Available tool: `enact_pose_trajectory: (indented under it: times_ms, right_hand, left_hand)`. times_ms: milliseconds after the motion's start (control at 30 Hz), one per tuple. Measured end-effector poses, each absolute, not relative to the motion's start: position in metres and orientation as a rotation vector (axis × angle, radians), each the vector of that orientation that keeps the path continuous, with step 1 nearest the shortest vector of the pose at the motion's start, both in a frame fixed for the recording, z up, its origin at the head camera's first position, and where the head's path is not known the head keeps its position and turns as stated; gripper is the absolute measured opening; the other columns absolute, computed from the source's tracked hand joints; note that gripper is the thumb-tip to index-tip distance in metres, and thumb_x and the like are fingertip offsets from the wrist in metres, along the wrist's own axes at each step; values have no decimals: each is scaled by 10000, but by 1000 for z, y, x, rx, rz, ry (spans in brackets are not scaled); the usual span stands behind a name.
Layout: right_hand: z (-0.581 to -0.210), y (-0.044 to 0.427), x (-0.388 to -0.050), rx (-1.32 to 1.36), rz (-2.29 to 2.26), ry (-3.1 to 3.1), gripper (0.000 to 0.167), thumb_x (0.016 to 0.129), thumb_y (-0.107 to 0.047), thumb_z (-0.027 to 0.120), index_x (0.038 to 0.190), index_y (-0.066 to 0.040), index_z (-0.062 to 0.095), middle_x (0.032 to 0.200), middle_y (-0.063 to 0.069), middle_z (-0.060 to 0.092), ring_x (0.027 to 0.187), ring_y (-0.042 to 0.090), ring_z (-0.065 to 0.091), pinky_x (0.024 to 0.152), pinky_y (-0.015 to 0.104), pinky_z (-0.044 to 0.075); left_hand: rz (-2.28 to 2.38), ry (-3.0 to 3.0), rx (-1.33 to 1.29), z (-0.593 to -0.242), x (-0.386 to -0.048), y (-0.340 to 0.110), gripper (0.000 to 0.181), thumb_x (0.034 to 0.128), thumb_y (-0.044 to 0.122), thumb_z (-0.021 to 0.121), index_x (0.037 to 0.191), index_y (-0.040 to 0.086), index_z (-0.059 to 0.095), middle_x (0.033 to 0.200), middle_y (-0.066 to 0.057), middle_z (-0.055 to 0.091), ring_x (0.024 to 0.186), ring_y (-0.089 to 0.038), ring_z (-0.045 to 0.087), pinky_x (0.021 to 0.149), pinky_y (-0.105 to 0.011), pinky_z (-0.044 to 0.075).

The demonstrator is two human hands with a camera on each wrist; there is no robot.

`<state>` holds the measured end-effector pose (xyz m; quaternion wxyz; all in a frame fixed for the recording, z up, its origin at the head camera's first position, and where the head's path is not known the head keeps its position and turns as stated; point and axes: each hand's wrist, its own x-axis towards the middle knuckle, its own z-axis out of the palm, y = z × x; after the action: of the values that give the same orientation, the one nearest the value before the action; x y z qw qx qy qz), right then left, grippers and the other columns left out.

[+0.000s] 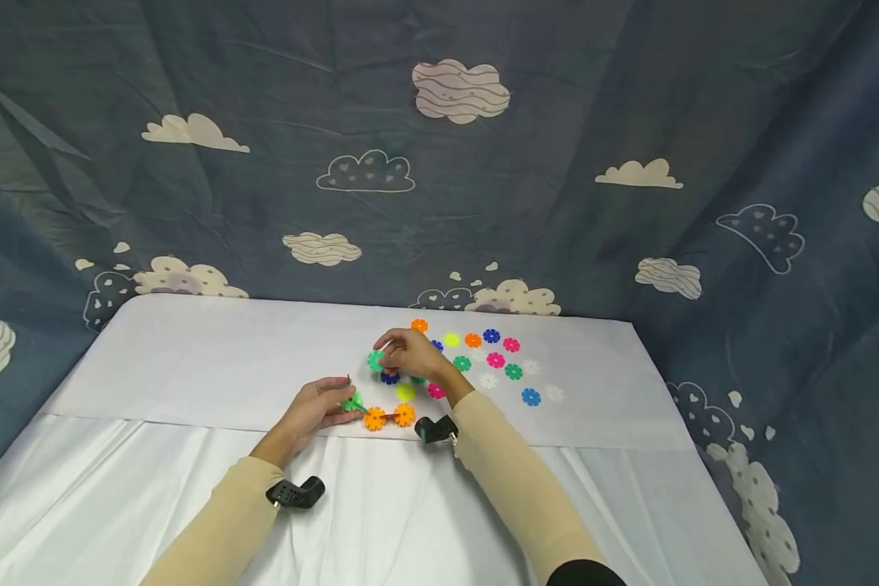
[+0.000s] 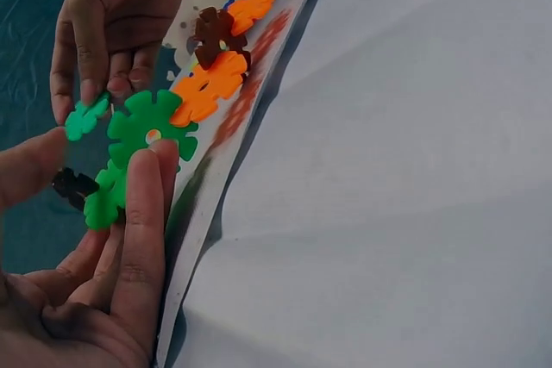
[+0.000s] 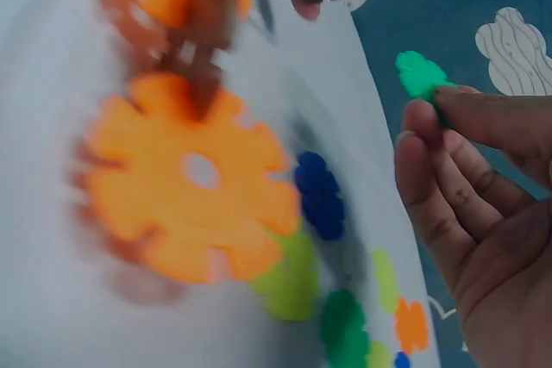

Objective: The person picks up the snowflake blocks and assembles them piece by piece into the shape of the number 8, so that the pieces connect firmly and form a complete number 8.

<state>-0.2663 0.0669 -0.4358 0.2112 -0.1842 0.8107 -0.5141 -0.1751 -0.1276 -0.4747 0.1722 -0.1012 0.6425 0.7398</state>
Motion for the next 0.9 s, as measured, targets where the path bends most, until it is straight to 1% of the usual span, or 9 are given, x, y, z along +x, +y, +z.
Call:
enact_pose_trajectory:
  times_ms: [33, 67, 167, 267, 300, 367, 567, 733, 900]
  right_hand:
    - [-437, 67, -264, -491, -1459, 2249, 181, 891, -13, 658, 1072, -12, 647, 827, 98, 629, 668, 187, 623, 676, 315, 570]
    - [-434, 67, -260, -473, -1481, 2247, 189, 891, -10, 658, 1079, 1, 646, 853, 117, 631, 680, 229, 632, 685, 336, 573]
    - [-438, 69, -256, -443, -1536, 2251, 192, 899, -29, 659, 1090, -15, 672, 887, 108, 630, 667, 208, 631, 642, 309, 570]
    - [-442, 69, -254, -422, -1597, 2228, 211, 917, -30, 638, 1121, -3, 685, 929, 118, 653, 667, 199, 625, 646, 311, 569]
    - [-448, 68, -256, -424, -1624, 2216, 218, 918, -34, 636, 1128, -5, 687, 926, 95, 661, 652, 145, 610, 631, 282, 562]
    - [-450, 66, -254, -408, -1659, 2185, 243, 920, -24, 629, 1157, 11, 674, 943, 97, 668, 656, 136, 606, 656, 289, 565]
    - [-454, 53, -249, -387, -1714, 2122, 269, 911, -12, 635, 1177, 25, 643, 867, 101, 666, 666, 151, 622, 710, 328, 573]
    - [-455, 46, -248, -384, -1725, 2167, 201, 923, -24, 619, 1113, 6, 680, 811, 88, 660, 659, 160, 597, 671, 292, 560]
    - [-455, 43, -247, -379, -1689, 2201, 205, 940, -32, 592, 1115, -15, 698, 804, 68, 665, 653, 157, 570, 639, 256, 538]
  left_hand:
    - [2098, 1831, -290, -474, -176, -127, 526, 984, 143, 562, 1406, -94, 358, 1203, -208, 498, 835, -191, 687, 809, -287, 559]
    - [2099, 1835, -292, -474, -176, -127, 534, 984, 155, 567, 1401, -105, 359, 1206, -207, 497, 832, -190, 685, 812, -291, 558]
    - [2084, 1885, -298, -474, -176, -125, 522, 982, 168, 574, 1380, -115, 390, 1223, -211, 514, 834, -178, 677, 807, -293, 560]
    - [2061, 1936, -297, -474, -176, -121, 514, 974, 187, 589, 1360, -110, 426, 1239, -221, 540, 853, -147, 657, 801, -297, 564]
    - [2054, 1951, -298, -474, -177, -120, 509, 971, 193, 594, 1354, -104, 440, 1251, -227, 547, 857, -135, 652, 794, -292, 566]
    - [2053, 1969, -308, -474, -177, -119, 497, 963, 194, 605, 1340, -99, 464, 1268, -236, 559, 848, -113, 640, 768, -283, 570]
    - [2067, 1990, -286, -478, -175, -118, 464, 961, 164, 605, 1326, -97, 487, 1258, -263, 582, 767, -144, 678, 661, -253, 575]
    - [2093, 1971, -240, -478, -175, -118, 474, 963, 163, 605, 1333, -103, 473, 1232, -261, 599, 741, -164, 695, 638, -254, 575]
    - [2108, 1961, -217, -478, -174, -117, 486, 965, 155, 602, 1336, -121, 454, 1228, -271, 597, 727, -163, 693, 624, -253, 574]
